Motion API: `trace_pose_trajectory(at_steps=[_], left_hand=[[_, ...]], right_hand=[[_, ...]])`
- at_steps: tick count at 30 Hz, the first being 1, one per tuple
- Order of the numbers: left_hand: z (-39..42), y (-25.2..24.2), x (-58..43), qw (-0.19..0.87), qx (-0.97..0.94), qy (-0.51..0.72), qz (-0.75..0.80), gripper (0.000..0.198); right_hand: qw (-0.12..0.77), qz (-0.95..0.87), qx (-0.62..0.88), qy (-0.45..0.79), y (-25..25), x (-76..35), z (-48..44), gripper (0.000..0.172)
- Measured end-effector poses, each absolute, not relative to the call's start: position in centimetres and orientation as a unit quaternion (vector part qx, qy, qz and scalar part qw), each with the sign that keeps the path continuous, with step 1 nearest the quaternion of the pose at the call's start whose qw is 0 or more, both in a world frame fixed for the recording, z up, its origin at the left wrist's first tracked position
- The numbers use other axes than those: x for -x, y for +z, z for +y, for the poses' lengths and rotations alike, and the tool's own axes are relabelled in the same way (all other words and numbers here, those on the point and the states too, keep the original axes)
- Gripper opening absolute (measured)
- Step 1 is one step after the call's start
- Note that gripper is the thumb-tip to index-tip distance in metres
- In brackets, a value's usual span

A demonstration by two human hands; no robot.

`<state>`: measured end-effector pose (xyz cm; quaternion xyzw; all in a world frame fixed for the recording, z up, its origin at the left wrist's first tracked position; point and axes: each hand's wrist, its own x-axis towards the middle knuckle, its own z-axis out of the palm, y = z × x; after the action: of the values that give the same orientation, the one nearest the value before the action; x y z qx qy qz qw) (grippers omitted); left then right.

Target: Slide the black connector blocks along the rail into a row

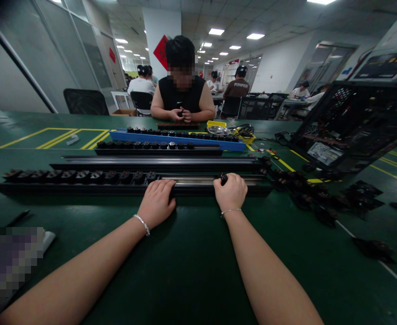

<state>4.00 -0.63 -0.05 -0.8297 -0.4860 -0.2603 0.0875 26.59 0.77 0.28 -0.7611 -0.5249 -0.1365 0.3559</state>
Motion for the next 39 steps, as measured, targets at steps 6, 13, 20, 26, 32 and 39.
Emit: trace_pose_trajectory(at_steps=[6, 13, 20, 26, 32, 39], left_hand=[[-0.57, -0.13, -4.00, 0.089, 0.830, -0.260, -0.485, 0.045], [-0.57, -0.12, -3.97, 0.089, 0.829, -0.262, -0.486, 0.045], [-0.60, -0.13, -3.99, 0.084, 0.828, -0.262, -0.488, 0.046], [-0.59, -0.11, -3.97, 0.080, 0.829, -0.262, -0.487, 0.046], [-0.63, -0.06, -4.02, 0.082, 0.829, -0.263, -0.487, 0.046], [-0.62, -0.06, -4.01, 0.080, 0.828, -0.263, -0.488, 0.045]], right_hand=[[0.353, -0.523, 0.764, -0.134, 0.28, -26.82, 0.83, 0.031], [0.359, -0.518, 0.764, -0.138, 0.31, -27.03, 0.81, 0.030], [0.357, -0.515, 0.768, -0.133, 0.41, -27.09, 0.73, 0.031], [0.342, -0.513, 0.776, -0.131, 0.52, -27.14, 0.67, 0.032], [0.340, -0.508, 0.780, -0.134, 0.46, -27.35, 0.74, 0.032], [0.355, -0.505, 0.772, -0.149, 0.26, -27.54, 0.81, 0.031]])
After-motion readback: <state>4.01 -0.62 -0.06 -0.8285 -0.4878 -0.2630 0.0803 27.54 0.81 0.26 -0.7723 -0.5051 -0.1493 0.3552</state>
